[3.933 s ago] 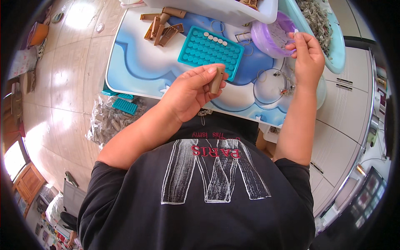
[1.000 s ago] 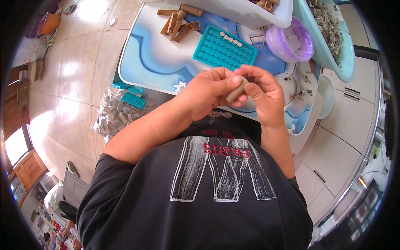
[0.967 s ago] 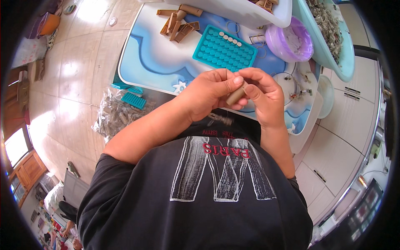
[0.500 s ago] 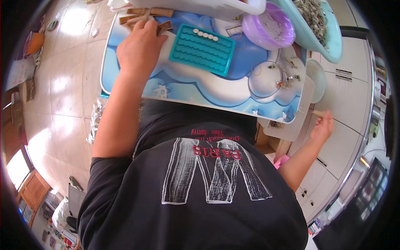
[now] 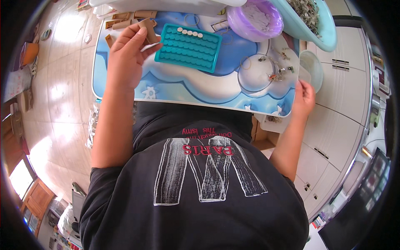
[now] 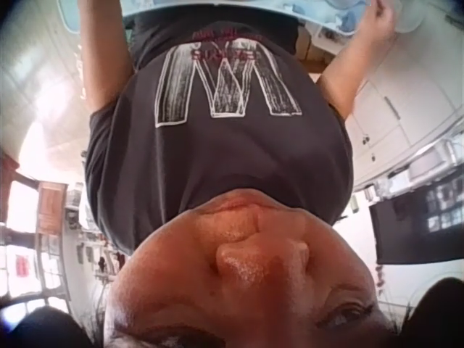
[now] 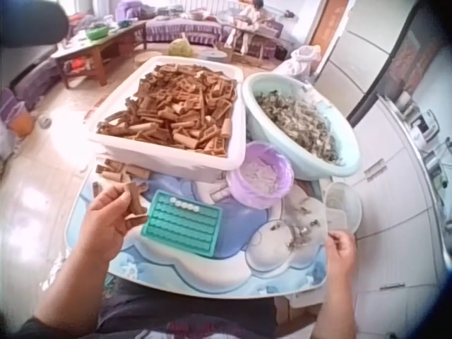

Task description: The person assembles small metal and plastic components into plastic casings by hand at a workbench.

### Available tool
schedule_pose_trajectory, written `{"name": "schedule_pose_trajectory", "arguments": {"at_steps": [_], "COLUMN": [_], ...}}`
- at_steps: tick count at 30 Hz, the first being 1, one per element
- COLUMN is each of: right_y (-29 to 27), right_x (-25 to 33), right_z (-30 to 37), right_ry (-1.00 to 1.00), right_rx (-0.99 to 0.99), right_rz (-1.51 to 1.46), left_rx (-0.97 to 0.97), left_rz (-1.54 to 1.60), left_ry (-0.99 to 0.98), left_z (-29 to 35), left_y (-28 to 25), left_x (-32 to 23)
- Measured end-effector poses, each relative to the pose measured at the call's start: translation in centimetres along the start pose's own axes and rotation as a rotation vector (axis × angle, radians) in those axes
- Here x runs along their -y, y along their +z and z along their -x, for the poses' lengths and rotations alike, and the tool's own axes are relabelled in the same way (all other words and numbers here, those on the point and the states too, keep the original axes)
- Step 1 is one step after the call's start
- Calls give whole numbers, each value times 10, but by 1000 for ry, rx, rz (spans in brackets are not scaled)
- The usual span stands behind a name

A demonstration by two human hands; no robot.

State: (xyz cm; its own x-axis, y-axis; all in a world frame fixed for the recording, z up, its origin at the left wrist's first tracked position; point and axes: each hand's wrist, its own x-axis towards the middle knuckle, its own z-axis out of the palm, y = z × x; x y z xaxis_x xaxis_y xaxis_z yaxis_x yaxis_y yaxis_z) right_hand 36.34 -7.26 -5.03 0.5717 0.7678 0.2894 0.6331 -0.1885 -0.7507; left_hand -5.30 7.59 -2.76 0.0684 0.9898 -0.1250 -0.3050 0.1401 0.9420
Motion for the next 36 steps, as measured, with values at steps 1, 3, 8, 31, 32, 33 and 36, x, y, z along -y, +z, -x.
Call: {"name": "schedule_pose_trajectory", "arguments": {"at_steps": [1,3,8,31,32,33,36], "right_y": [10,34,36,44,42,41,44], "right_x": [27,66,78,118,115,111,100], "right_z": [2,6,-11,0,0,1,5], "right_ry": [-88,-140,-106,407,313,219,41], "right_rx": [59,118,259,371,368,364,330], "right_rz": [46,252,321,-727,-573,-418,-75], "left_rx": [37,108,224,550,554,550,522], "left_rz": [262,350,528,-460,-459,-506,-580], "left_ry": [-178,-257,-459,-178,-177,-129,-54], "left_z": [3,10,13,50,49,47,42], "left_y": [4,7,8,95,101,107,121], "left_x": [-3,-6,0,21,22,23,28]}}
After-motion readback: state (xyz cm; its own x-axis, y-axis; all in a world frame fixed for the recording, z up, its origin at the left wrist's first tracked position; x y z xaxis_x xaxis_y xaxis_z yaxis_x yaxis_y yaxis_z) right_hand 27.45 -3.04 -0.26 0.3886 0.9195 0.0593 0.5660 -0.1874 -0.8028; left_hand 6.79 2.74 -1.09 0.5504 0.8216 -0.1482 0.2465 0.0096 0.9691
